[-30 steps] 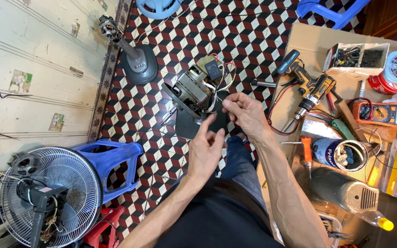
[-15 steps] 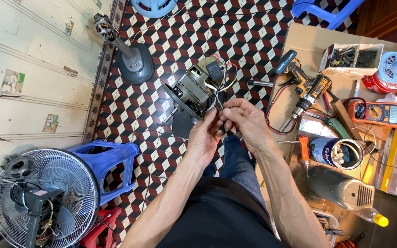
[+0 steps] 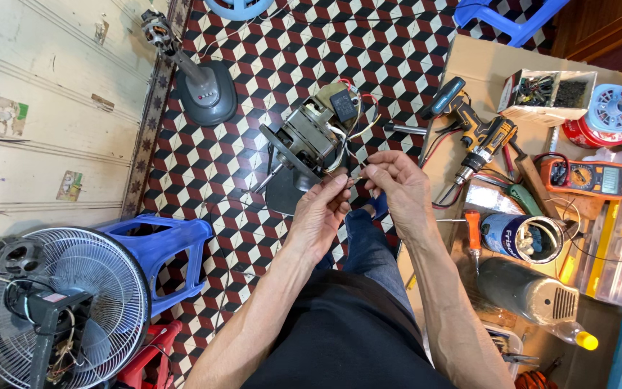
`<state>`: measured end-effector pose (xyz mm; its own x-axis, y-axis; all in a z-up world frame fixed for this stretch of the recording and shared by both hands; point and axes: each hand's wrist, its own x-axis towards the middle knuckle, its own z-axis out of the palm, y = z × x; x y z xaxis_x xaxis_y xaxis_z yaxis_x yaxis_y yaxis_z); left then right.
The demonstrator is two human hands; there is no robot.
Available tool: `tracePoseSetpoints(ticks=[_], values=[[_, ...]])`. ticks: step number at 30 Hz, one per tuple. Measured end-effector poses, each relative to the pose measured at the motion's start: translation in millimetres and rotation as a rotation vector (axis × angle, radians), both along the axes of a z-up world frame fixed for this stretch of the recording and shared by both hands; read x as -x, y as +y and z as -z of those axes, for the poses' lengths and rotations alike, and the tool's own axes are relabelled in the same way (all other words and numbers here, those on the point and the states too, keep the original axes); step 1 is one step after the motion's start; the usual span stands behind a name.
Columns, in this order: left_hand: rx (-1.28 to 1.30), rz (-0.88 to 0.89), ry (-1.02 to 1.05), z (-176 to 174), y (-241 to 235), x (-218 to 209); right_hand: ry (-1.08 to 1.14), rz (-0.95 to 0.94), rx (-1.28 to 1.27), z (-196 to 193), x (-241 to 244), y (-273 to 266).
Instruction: The person repairs a disassembled fan motor by stripping, twisting, and taping wires, then using a heat gun to shrink-wrap the connections. They handle pliers, scissors, electrical tape, and a heat gun while working at a cluttered workbench.
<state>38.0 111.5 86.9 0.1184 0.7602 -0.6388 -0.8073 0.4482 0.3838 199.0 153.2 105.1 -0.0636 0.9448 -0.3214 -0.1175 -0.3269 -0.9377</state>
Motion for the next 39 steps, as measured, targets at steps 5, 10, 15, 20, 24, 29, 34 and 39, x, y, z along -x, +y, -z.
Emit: tracePoseSetpoints(ticks=[5, 10, 15, 20, 24, 29, 34, 39], values=[[-0.032, -0.009, 0.012, 3.4, -1.7, -1.5, -0.056, 0.005, 0.009, 2.7, -0.9, -3.6], [-0.052, -0.016, 0.06, 7.4, 0.3, 0.6, -0.04, 0.022, -0.078, 20.7, 3.2, -25.2], [-0.055, 0.109, 0.132, 14.3, 1.3, -11.0, -0.149, 0.119, 0.043, 80.1, -20.3, -86.2], [-0.041, 0.161, 0.154, 6.7, 9.7, 2.7, -0.622, 0.23, 0.263, 140.1, -72.0, -183.8], [-0.051, 0.23, 0.217, -2.1, 15.9, -0.8, -0.984, 0.416, 0.419, 184.0, -107.3, -249.1], [-0.046, 0.261, 0.242, -0.7, 16.2, 4.2, -1.299, 0.505, 0.241, 223.6, -100.5, -239.8], [-0.09, 0.291, 0.264, 8.3, 15.8, -5.2, -1.381, 0.349, 0.592, 233.6, -103.3, -212.7], [-0.12, 0.262, 0.264, 9.8, 12.7, 2.8, -1.373, 0.338, 0.237, 231.3, -102.6, -216.6]])
